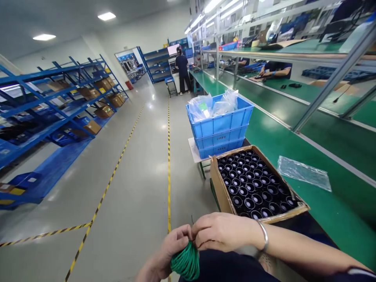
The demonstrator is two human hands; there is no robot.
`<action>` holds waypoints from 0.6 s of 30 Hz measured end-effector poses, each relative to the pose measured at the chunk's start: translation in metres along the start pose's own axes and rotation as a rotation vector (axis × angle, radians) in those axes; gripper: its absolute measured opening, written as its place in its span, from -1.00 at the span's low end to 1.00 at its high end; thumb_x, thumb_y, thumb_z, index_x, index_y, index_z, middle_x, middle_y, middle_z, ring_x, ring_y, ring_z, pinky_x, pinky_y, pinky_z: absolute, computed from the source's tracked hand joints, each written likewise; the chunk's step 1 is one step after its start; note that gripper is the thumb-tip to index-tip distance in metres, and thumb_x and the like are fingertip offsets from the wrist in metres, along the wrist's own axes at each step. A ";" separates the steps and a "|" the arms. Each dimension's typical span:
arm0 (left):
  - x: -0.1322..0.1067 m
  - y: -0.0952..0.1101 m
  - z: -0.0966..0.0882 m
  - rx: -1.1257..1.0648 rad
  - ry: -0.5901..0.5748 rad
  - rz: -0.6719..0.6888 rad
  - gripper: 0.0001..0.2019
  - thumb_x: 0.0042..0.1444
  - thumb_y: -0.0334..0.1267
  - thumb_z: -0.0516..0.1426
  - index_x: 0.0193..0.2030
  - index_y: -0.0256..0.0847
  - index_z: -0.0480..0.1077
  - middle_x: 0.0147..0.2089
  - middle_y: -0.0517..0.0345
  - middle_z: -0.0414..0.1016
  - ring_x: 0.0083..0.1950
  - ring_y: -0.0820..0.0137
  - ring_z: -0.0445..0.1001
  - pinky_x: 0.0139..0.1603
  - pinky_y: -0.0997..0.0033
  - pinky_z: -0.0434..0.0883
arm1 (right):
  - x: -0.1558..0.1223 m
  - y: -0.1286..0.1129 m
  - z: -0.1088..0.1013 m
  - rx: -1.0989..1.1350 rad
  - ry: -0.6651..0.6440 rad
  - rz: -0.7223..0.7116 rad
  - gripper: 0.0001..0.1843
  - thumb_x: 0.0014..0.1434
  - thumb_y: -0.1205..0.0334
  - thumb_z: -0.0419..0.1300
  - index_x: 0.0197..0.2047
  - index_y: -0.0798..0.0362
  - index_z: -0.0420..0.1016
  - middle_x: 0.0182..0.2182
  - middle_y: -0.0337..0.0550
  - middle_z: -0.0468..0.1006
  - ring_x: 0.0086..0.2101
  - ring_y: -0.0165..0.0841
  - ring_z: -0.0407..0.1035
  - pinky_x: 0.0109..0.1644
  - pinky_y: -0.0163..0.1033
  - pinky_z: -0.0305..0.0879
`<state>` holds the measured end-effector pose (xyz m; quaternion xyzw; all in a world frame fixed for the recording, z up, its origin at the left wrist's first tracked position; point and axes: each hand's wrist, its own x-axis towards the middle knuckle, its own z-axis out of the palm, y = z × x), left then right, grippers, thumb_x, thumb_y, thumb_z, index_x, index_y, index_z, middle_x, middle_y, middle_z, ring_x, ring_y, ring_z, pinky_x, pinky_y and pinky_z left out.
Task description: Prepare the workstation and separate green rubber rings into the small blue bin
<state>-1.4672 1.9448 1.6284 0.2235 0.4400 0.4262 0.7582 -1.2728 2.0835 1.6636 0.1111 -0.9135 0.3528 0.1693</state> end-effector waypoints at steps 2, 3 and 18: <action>-0.019 0.018 -0.029 0.003 0.023 -0.016 -0.56 -0.05 0.03 0.38 -0.30 -0.26 0.35 -0.36 0.16 0.37 -0.36 0.50 0.36 -0.33 0.53 0.25 | 0.038 0.008 0.008 -0.023 -0.025 -0.023 -0.71 0.41 0.17 -0.02 -0.10 0.04 0.51 -0.14 -0.02 0.57 -0.15 -0.35 0.46 0.04 -0.26 0.36; -0.026 0.028 -0.040 0.019 0.034 -0.016 -0.57 -0.04 0.02 0.37 -0.29 -0.26 0.34 -0.37 0.17 0.36 -0.37 0.49 0.36 -0.34 0.51 0.25 | 0.053 0.010 0.009 -0.026 -0.034 -0.015 -0.71 0.41 0.18 -0.03 -0.10 0.04 0.51 -0.16 -0.02 0.57 -0.17 -0.35 0.45 0.02 -0.26 0.35; 0.025 0.147 -0.100 1.847 0.219 1.130 -0.63 0.26 -0.49 0.05 0.15 -0.11 0.38 0.10 -0.05 0.56 0.05 0.22 0.50 0.11 0.16 0.36 | 0.133 0.129 -0.017 1.552 0.303 0.910 -0.78 -0.01 0.24 0.42 -0.37 0.15 0.50 -0.51 -0.23 0.59 -0.47 -0.42 0.53 -0.26 -0.30 0.48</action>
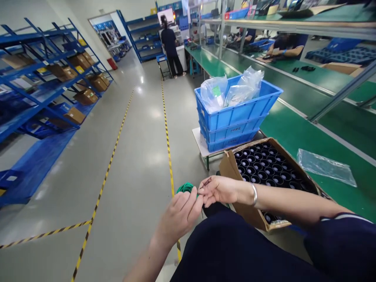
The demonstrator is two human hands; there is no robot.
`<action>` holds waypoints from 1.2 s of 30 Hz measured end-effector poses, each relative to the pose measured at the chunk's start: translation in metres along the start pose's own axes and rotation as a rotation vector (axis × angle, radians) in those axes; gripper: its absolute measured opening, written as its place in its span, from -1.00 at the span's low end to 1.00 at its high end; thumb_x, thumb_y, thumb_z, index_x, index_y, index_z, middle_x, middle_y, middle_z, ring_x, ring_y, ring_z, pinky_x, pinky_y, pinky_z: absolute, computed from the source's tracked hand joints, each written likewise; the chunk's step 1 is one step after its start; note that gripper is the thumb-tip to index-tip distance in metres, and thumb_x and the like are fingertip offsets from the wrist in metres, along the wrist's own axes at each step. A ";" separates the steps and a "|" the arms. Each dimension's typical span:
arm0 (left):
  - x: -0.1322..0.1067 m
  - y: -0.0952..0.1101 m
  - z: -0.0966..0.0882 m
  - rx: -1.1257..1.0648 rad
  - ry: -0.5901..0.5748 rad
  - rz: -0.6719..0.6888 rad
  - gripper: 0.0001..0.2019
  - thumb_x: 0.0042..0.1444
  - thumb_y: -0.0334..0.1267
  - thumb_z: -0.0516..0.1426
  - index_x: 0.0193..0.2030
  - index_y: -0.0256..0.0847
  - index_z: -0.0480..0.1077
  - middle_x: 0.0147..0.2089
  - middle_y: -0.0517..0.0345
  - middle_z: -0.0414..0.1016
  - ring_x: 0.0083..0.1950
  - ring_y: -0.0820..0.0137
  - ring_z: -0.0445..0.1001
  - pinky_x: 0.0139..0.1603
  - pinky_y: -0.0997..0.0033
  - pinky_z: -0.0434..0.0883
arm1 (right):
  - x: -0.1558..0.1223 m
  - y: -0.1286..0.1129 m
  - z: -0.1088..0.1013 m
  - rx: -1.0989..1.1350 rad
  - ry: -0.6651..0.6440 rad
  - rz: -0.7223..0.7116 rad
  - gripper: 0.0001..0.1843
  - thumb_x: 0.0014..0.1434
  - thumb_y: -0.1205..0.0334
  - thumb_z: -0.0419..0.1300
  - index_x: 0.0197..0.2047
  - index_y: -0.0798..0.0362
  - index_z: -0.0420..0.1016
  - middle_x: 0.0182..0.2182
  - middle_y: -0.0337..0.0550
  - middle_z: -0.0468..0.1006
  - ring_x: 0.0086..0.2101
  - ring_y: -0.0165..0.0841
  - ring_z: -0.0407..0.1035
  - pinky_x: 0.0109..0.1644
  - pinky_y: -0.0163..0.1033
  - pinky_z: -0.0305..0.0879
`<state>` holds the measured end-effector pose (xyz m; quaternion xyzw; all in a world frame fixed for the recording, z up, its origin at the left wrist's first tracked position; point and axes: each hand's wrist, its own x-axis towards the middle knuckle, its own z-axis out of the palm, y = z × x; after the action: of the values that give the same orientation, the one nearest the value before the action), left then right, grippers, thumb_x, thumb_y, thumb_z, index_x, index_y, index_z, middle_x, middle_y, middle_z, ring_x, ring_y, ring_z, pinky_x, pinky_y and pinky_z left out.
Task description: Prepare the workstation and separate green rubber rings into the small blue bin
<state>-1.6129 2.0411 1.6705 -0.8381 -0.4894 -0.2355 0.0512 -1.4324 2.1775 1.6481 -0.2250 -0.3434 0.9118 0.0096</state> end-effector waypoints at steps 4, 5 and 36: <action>0.051 -0.051 0.015 0.288 0.125 0.296 -0.60 0.25 -0.49 0.08 0.19 -0.10 0.37 0.12 -0.02 0.57 0.02 0.26 0.53 0.12 0.21 0.38 | 0.021 -0.025 -0.025 0.348 -0.004 -0.096 -0.74 -0.01 0.28 0.43 -0.30 0.17 0.48 -0.49 -0.30 0.51 -0.48 -0.56 0.43 -0.30 -0.46 0.39; 0.067 -0.064 0.021 0.325 0.149 0.317 -0.61 0.26 -0.49 0.07 0.19 -0.14 0.37 0.12 -0.04 0.57 0.03 0.25 0.53 0.13 0.20 0.38 | 0.023 -0.035 -0.032 0.314 0.034 -0.182 -0.71 0.03 0.22 0.42 -0.23 0.16 0.47 -0.47 -0.30 0.49 -0.48 -0.56 0.40 -0.32 -0.44 0.37; 0.401 -0.205 0.114 -1.506 -0.481 0.382 -0.61 -0.01 -0.10 0.38 -0.14 -0.15 0.34 0.05 -0.07 0.58 0.15 0.13 0.53 0.32 -0.03 0.29 | 0.006 -0.212 -0.170 -0.423 0.673 -0.784 -0.29 0.04 -0.50 0.13 -0.52 0.07 0.31 -0.60 -0.32 0.21 -0.54 -0.48 0.04 -0.48 -0.33 0.02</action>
<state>-1.5825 2.5025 1.7180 -0.7444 -0.0460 -0.3024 -0.5936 -1.3964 2.4460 1.6669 -0.3562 -0.5548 0.6291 0.4116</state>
